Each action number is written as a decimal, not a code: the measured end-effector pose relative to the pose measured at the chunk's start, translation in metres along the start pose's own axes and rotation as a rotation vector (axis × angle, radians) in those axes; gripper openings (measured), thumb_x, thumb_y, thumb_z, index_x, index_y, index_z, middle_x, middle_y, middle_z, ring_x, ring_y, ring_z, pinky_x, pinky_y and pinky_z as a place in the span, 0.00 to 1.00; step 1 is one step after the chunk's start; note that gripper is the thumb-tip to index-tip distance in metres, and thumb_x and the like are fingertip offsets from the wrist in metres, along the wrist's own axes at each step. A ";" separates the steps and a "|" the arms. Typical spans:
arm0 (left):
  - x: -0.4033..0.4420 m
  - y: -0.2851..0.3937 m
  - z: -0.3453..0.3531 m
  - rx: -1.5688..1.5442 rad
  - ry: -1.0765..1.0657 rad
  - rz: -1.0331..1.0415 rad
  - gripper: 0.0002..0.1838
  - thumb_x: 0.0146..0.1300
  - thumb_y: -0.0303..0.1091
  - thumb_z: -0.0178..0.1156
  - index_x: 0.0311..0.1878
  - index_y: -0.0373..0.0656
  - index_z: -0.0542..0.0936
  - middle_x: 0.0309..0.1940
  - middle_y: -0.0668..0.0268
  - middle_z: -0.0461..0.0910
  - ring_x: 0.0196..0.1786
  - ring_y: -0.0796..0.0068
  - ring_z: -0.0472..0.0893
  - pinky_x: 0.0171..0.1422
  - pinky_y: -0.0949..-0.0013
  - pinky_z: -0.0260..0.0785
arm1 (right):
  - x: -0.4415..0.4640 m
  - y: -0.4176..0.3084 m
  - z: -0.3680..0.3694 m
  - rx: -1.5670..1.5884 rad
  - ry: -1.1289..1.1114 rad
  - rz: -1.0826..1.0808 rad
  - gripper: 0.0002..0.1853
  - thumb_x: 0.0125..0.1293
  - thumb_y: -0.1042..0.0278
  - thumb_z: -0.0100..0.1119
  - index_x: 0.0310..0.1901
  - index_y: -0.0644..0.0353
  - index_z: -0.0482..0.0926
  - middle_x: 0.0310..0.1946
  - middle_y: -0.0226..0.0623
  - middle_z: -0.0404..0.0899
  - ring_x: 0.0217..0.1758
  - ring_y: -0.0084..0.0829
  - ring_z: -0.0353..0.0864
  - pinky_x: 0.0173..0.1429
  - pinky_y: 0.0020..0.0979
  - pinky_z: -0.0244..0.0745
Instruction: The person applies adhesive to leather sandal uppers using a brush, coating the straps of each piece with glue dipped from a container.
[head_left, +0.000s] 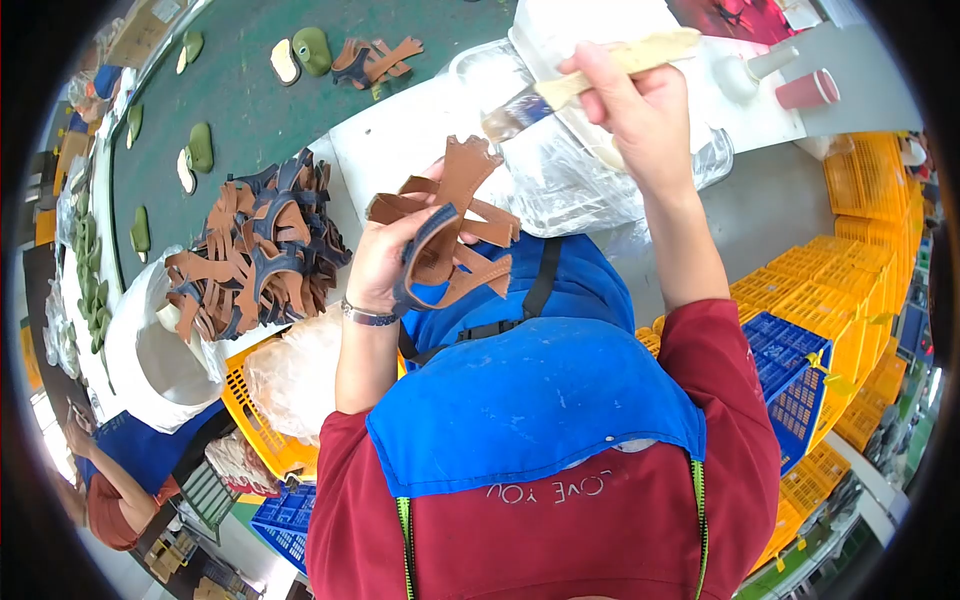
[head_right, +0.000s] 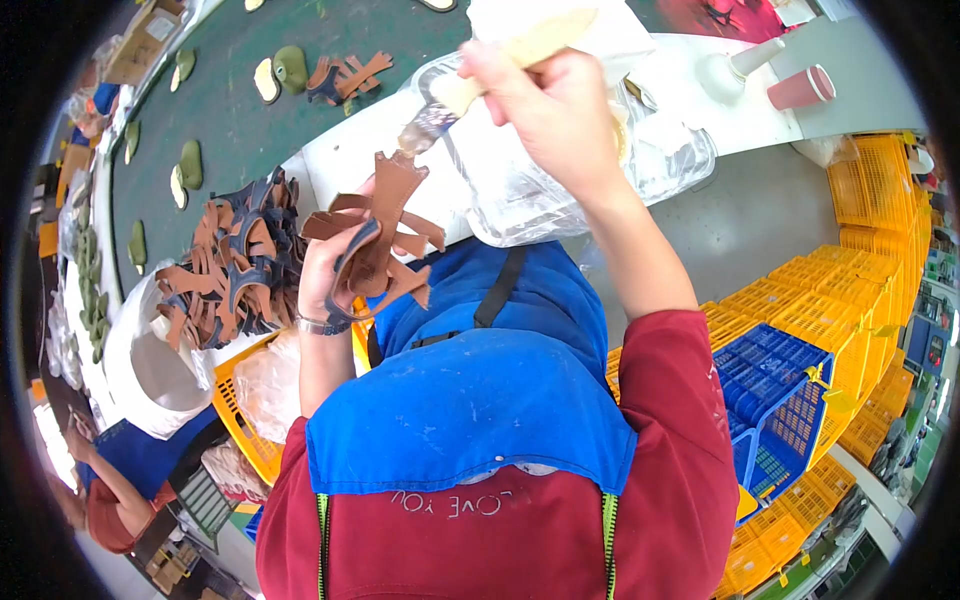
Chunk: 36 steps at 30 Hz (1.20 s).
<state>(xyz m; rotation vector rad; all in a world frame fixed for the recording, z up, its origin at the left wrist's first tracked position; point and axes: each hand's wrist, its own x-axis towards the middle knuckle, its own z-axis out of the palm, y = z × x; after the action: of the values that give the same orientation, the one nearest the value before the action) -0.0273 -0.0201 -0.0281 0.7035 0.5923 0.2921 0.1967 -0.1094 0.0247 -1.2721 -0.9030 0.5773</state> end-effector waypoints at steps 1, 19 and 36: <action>0.000 0.000 0.002 0.018 -0.034 0.012 0.22 0.57 0.25 0.52 0.55 0.28 0.64 0.38 0.54 0.75 0.32 0.63 0.80 0.28 0.69 0.75 | 0.001 0.000 0.005 -0.046 -0.026 0.007 0.11 0.60 0.64 0.56 0.31 0.65 0.79 0.15 0.24 0.70 0.19 0.11 0.64 0.23 0.16 0.58; 0.011 -0.016 -0.018 -0.352 -0.025 0.095 0.21 0.61 0.30 0.48 0.56 0.29 0.63 0.50 0.51 0.71 0.46 0.67 0.75 0.44 0.69 0.72 | -0.014 0.029 -0.004 0.393 -0.206 0.052 0.08 0.55 0.73 0.51 0.34 0.69 0.75 0.32 0.36 0.73 0.30 0.22 0.65 0.36 0.24 0.62; 0.001 -0.008 -0.006 -0.312 -0.134 0.152 0.28 0.64 0.35 0.45 0.64 0.35 0.53 0.52 0.54 0.68 0.48 0.65 0.74 0.49 0.64 0.70 | -0.010 0.000 -0.005 -0.025 -0.345 -0.085 0.05 0.53 0.76 0.51 0.30 0.66 0.76 0.28 0.33 0.72 0.32 0.21 0.69 0.37 0.22 0.63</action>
<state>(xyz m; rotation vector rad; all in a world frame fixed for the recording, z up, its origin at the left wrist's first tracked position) -0.0301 -0.0225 -0.0376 0.4620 0.3553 0.4635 0.1950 -0.1203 0.0218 -1.1682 -1.2471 0.7331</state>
